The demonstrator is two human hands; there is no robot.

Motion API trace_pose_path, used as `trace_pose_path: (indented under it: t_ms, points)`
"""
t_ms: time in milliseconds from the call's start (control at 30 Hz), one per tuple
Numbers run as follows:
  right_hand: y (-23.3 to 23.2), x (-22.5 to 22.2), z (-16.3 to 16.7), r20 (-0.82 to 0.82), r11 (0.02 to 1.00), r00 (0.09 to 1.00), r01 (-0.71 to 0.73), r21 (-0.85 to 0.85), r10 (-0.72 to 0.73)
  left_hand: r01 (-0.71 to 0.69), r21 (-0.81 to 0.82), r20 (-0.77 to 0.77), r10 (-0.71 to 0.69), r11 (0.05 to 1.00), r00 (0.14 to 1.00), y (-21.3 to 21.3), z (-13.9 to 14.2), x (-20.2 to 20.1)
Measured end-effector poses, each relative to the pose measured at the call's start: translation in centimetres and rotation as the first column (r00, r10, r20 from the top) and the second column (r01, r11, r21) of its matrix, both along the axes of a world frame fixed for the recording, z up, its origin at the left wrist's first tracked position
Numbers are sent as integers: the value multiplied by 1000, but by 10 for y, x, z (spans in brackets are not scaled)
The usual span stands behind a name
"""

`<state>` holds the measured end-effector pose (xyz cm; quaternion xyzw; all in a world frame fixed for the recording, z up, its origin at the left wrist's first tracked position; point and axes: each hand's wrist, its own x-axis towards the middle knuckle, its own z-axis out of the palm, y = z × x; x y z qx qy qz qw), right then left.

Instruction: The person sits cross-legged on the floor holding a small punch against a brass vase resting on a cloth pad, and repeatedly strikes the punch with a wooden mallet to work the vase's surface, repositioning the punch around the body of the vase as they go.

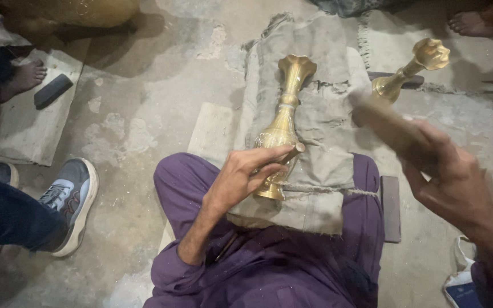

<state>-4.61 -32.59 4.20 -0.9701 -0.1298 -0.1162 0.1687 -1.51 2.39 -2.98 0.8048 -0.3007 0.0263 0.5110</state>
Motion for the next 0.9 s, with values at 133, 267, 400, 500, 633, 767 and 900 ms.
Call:
trace_pose_path:
  t_ms: [133,267,400,500,633,767,900]
  points:
    - [-4,3,-2,-1,925,1000,1,-380,-2,-27,21,41,26,999,999,-2,-1,0]
    - [-8,7,-12,-31,991,999,-26,131,30,-78,-58,-51,75,995,996,-3,-4,-4]
    - [-9,8,-17,-9,852,1000,-28,-522,27,-83,-63,-115,76,995,991,0,-9,-6]
    - [-5,8,-14,-78,980,997,-23,-198,8,-92,-109,-106,80,990,991,0,-15,-7]
    - [1,7,-3,-18,980,998,-58,-189,56,-115,-43,-7,115,992,993,-1,-22,-5]
    - [5,7,5,104,963,988,-81,-255,111,-112,-76,-42,109,991,993,0,-25,-7]
    - [4,8,7,-13,958,997,-72,-278,71,-137,-40,-28,136,990,990,-2,-26,-8]
